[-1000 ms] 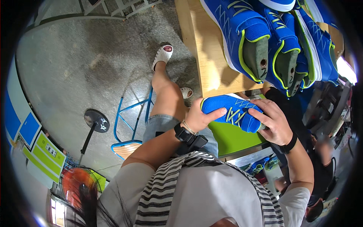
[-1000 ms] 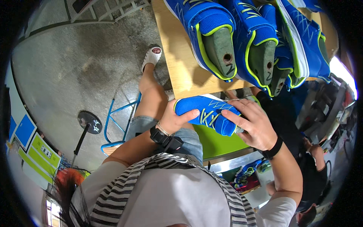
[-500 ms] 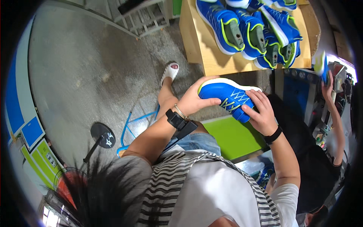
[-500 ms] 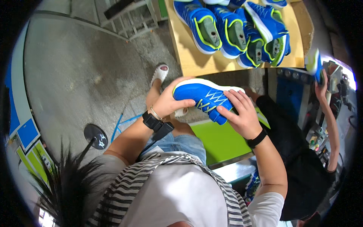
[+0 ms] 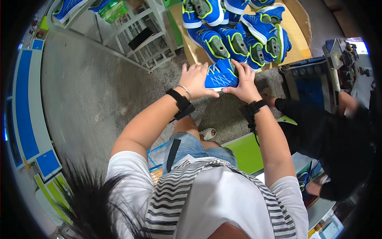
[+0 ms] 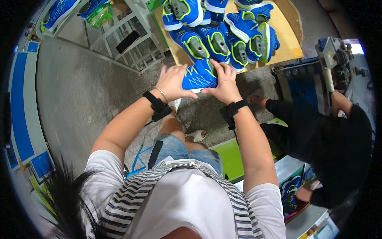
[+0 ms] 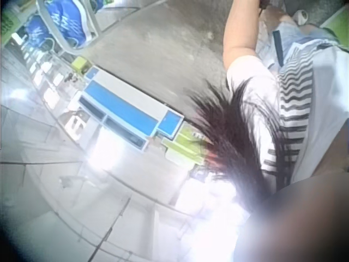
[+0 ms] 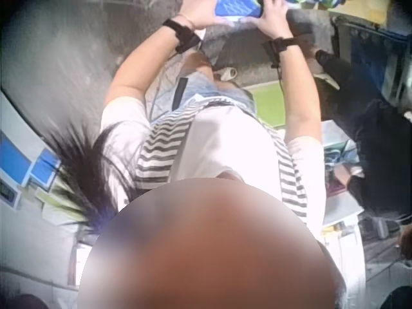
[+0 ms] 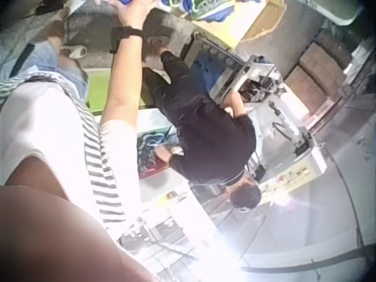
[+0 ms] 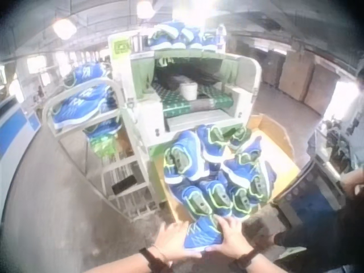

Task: Manually assemble and sort blue and neon green athletic shoes on a factory production line.

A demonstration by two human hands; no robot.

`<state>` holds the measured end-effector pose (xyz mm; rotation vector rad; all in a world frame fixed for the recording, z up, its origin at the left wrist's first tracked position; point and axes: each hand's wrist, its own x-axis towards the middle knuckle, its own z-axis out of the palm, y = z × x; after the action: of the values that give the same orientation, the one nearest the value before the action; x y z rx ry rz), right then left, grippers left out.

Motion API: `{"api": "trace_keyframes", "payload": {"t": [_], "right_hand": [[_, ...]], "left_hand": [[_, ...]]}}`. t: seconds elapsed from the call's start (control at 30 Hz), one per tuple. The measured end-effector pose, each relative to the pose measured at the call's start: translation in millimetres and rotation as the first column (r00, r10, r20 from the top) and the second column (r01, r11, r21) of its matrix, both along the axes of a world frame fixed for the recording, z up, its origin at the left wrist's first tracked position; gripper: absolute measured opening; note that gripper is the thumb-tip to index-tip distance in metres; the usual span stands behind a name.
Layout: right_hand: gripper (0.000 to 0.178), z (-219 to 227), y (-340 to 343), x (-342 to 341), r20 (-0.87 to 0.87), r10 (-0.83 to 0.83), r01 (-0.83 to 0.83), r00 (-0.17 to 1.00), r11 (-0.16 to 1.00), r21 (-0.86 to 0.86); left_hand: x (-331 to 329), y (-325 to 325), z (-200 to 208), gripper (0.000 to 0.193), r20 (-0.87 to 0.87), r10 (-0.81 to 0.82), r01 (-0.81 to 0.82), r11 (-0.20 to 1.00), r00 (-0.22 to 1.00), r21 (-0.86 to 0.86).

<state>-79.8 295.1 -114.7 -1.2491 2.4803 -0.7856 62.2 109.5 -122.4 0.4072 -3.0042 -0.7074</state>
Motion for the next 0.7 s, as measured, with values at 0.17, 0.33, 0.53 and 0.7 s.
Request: {"api": "trace_keyframes", "payload": {"t": [0.17, 0.33, 0.53, 0.7], "right_hand": [[0.111, 3, -4, -5, 0.034, -0.009, 0.010, 0.999, 1.000, -0.028], [0.109, -33, 21, 4, 0.370, -0.168, 0.308, 0.914, 0.880, -0.362], [0.081, -44, 38, -4, 0.664, -0.100, 0.395, 0.741, 0.865, -0.310], [0.045, -9, 63, 31, 0.969, 0.129, 0.536, 0.213, 0.813, -0.226]], "left_hand": [[-23, -7, 25, 0.101, 0.317, -0.066, 0.005, 0.982, 0.946, 0.189], [-35, 9, 35, 0.093, 0.319, 0.046, -0.060, 0.998, 0.947, 0.034], [-32, 11, 36, 0.078, 0.228, 0.032, -0.052, 0.995, 0.973, 0.082], [13, 20, 31, 0.085, 0.001, 0.109, -0.102, 0.931, 0.994, 0.351]]}}
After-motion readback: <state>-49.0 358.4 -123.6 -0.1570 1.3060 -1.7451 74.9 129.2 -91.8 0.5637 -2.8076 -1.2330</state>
